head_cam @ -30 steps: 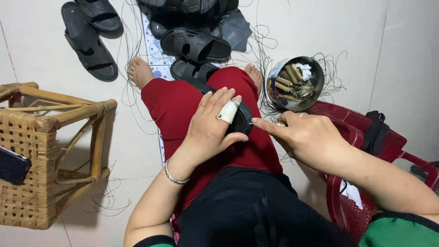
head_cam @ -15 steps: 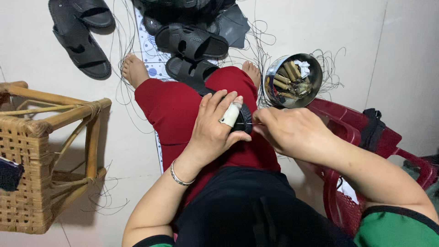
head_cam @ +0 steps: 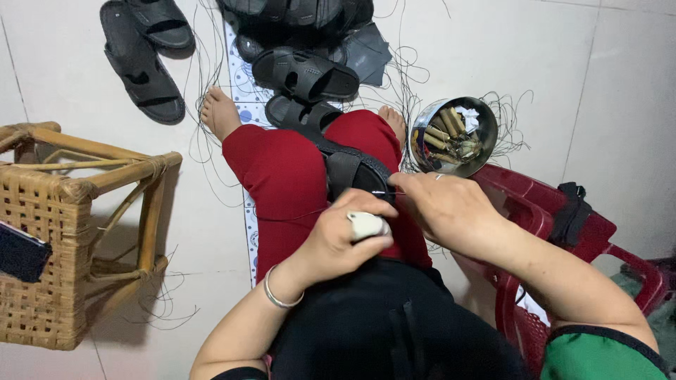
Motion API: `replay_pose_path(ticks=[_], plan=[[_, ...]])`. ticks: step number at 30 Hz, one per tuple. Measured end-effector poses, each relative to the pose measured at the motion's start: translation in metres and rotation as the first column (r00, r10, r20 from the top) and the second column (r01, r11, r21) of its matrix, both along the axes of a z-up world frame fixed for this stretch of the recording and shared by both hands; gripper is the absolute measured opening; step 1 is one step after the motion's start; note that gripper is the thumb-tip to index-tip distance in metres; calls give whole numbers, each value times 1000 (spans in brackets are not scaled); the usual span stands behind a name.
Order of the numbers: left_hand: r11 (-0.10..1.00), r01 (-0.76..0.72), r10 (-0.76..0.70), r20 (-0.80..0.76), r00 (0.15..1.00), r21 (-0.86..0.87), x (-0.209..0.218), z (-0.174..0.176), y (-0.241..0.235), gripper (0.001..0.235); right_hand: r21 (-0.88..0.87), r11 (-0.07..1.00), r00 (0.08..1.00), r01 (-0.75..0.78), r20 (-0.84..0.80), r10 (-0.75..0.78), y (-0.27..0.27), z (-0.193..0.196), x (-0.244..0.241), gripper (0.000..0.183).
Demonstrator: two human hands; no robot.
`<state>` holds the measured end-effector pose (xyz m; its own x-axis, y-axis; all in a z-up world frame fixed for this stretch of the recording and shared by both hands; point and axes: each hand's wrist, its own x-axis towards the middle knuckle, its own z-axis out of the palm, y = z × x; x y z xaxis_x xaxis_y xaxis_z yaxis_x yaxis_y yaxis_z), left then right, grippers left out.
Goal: The person sits on the floor and sews a black sandal using a needle and thread. They repeatedly pull the thread through the sandal strap and tighten the stitches while holding the sandal on their lap.
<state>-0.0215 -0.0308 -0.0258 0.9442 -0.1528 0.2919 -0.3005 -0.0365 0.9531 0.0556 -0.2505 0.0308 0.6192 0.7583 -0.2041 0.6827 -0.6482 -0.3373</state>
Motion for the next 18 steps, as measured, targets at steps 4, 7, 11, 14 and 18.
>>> replay_pose_path(ticks=[4,7,11,14,18], plan=[[870,-116,-145,-473,869,-479,12,11,3,10,107,990,990,93,-113,-81,6,5,2,32],[995,-69,97,-494,864,75,11,-22,4,28,219,972,996,86,-11,-85,4,-6,-6,28],[998,28,0,-451,893,55,14,13,-5,39,264,964,992,34,107,-65,-1,0,-11,26],[981,-7,61,-275,960,193,20,6,-6,31,46,998,984,-52,175,43,-16,25,-6,26],[979,-37,97,-297,950,201,17,-7,0,26,-277,958,989,-78,-144,39,-44,72,11,77]])
